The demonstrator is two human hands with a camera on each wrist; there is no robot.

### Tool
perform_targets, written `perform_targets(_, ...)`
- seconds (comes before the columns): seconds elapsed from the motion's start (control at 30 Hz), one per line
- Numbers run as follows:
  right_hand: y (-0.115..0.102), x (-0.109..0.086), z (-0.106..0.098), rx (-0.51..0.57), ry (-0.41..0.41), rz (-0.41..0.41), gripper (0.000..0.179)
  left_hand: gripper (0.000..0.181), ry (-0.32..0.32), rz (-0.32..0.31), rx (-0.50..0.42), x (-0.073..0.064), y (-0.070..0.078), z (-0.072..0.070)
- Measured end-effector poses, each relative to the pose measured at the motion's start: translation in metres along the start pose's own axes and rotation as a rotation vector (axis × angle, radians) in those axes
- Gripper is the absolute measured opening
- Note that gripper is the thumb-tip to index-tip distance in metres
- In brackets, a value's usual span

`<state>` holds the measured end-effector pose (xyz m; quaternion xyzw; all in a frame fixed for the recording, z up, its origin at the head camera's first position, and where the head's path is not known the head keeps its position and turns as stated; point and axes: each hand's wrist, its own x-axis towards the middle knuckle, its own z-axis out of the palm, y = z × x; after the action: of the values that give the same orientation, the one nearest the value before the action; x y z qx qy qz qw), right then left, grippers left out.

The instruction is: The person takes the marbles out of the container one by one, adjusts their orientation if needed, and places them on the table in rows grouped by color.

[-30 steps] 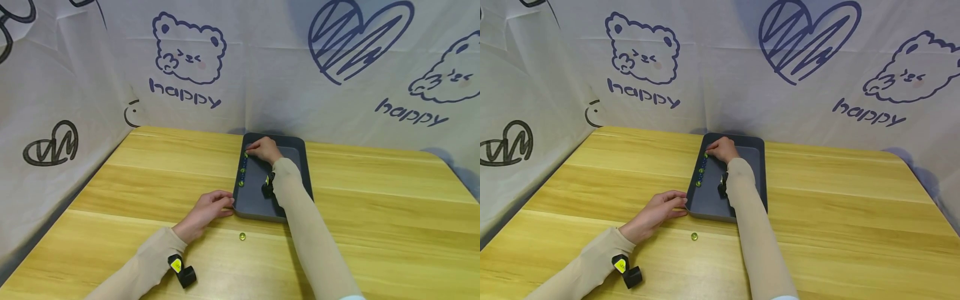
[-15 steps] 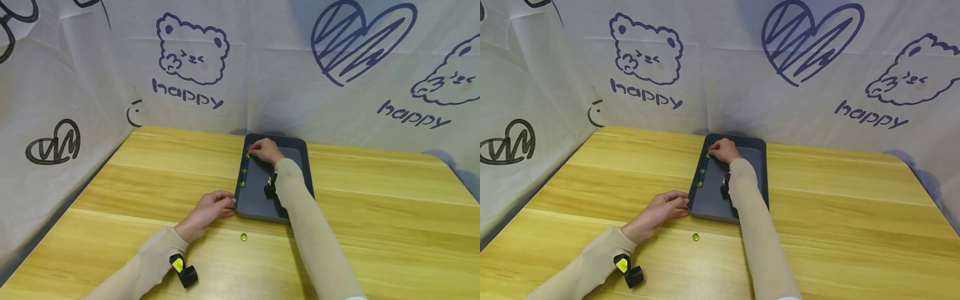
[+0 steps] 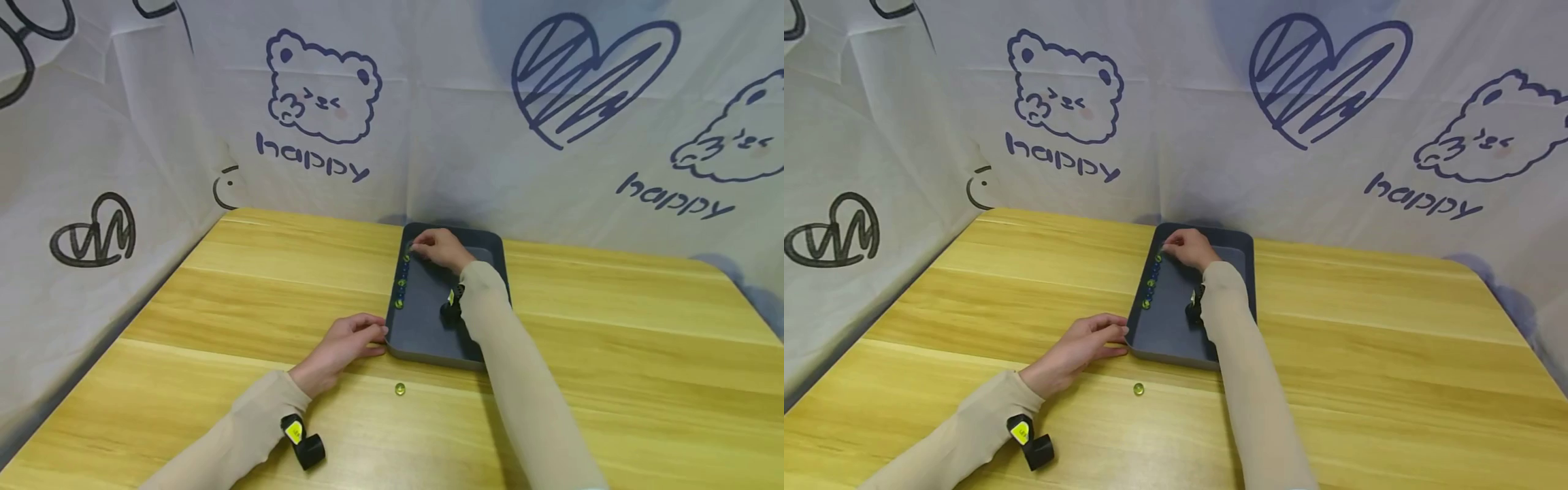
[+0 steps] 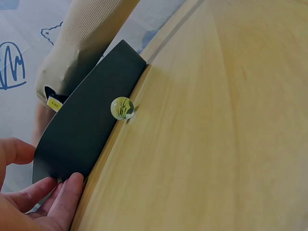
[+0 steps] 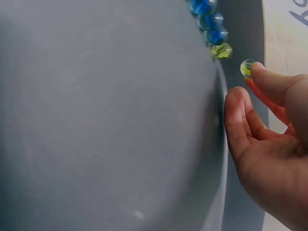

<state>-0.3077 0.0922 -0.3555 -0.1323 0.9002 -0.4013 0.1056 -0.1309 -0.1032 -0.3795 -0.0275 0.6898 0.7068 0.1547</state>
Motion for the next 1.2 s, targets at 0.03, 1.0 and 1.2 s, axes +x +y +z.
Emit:
perform_targets(0.03, 0.000, 0.000, -0.002, 0.028, -0.002, 0.001, 0.026, 0.029, 0.000, -0.001, -0.001, 0.000, 0.000, 0.000)
perform_targets(1.0, -0.013, -0.087, -0.082, 0.260, 0.011, -0.128, 0.030, 0.030, 0.001, -0.009, 0.015, -0.002, 0.003, 0.000)
perform_targets(1.2, -0.008, -0.116, -0.080, 0.212, 0.002, -0.147, 0.029, 0.031, -0.008, -0.012, 0.009, -0.003, 0.004, 0.001)
